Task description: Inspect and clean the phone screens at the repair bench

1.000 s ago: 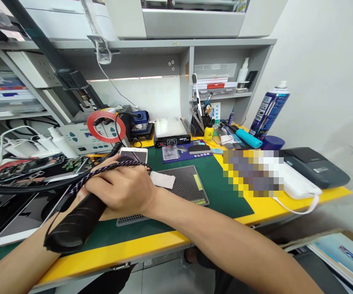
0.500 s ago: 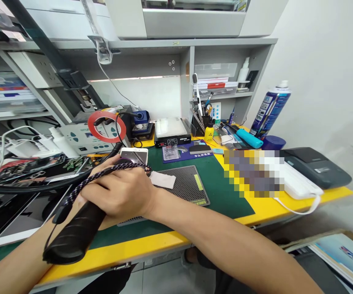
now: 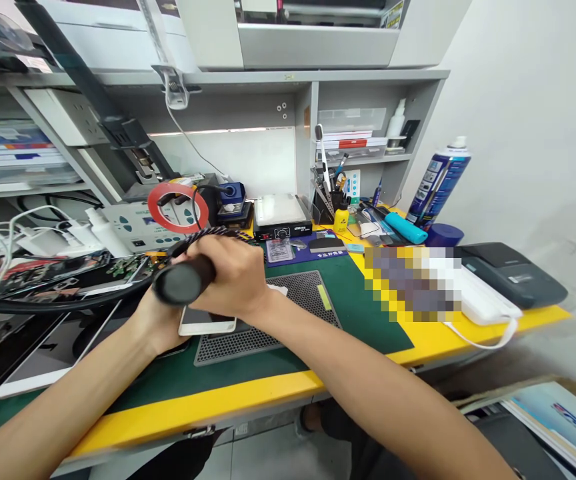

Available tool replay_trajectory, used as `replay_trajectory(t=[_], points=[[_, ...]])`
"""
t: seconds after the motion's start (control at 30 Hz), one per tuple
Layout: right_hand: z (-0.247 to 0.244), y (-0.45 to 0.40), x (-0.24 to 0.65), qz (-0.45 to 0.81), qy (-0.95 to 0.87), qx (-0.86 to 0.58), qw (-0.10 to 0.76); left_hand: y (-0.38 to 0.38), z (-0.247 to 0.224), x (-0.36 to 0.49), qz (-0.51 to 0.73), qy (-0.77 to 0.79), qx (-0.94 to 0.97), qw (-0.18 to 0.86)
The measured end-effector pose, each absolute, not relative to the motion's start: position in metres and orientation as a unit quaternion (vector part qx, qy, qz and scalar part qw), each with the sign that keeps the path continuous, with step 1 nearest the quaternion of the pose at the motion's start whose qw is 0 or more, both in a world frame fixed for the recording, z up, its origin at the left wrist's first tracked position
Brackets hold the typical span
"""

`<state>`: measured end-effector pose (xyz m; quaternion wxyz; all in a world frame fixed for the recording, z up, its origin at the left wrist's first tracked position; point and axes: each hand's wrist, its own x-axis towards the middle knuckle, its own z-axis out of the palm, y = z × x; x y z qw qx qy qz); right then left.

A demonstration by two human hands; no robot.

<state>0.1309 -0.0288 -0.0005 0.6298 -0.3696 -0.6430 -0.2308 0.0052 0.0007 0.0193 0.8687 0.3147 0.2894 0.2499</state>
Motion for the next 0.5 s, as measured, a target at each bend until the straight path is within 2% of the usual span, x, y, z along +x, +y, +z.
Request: replay_trajectory(t=[0.23, 0.5], points=[[0.012, -0.022, 0.139, -0.072, -0.525, -0.462, 0.711, 0.004, 0.017, 0.007, 0.225, 0.337, 0.322, 0.855], [0.022, -0.023, 0.143, -0.015, -0.483, -0.477, 0.734, 0.0, 0.021, 0.007, 0.217, 0.339, 0.352, 0.845]])
